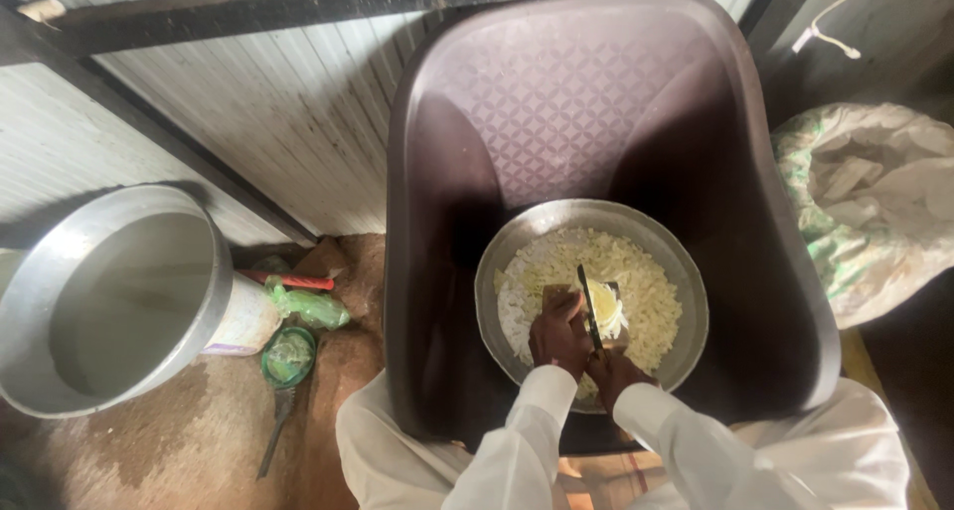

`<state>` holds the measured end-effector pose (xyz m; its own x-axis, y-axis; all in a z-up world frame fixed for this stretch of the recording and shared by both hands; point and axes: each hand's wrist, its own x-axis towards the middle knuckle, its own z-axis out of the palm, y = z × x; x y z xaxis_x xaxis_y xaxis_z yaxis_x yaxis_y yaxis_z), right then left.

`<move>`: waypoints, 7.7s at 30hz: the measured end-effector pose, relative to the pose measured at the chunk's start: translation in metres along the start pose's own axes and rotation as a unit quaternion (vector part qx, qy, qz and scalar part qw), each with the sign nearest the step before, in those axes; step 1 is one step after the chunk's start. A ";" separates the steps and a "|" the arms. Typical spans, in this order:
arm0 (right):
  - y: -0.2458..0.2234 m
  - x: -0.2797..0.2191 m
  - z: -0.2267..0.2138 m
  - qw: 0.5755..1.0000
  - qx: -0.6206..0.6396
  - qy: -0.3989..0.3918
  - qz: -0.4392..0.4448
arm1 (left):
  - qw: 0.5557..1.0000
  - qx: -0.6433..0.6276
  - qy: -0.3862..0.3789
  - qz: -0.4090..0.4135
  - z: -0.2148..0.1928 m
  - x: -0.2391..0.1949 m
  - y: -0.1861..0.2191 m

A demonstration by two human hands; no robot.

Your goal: The person grates a white root vegetable using a handheld metal grater over a large metal tray. The person holds the vegetable with the left hand and operates the grater with the right hand, accumulating shredded pieces in the tray.

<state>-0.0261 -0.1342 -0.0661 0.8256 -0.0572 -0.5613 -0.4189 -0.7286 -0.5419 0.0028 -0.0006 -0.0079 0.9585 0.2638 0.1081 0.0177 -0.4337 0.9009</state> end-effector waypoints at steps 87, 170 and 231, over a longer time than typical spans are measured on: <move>0.066 -0.140 -0.070 0.947 0.202 -0.088 0.232 | 0.544 0.355 -0.655 0.385 0.001 0.129 0.018; -0.046 0.095 -0.079 0.990 0.088 -0.098 -0.056 | 0.840 0.302 -0.376 0.249 -0.048 0.055 0.008; -0.002 0.069 -0.025 0.972 0.228 -0.052 0.001 | 0.838 0.333 -0.323 0.288 -0.042 0.035 0.001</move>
<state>0.0408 -0.1537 -0.0884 0.7917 0.0283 -0.6103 -0.5641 -0.3497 -0.7480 0.0244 0.0443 0.0140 0.8128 -0.5825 0.0007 -0.5523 -0.7703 0.3186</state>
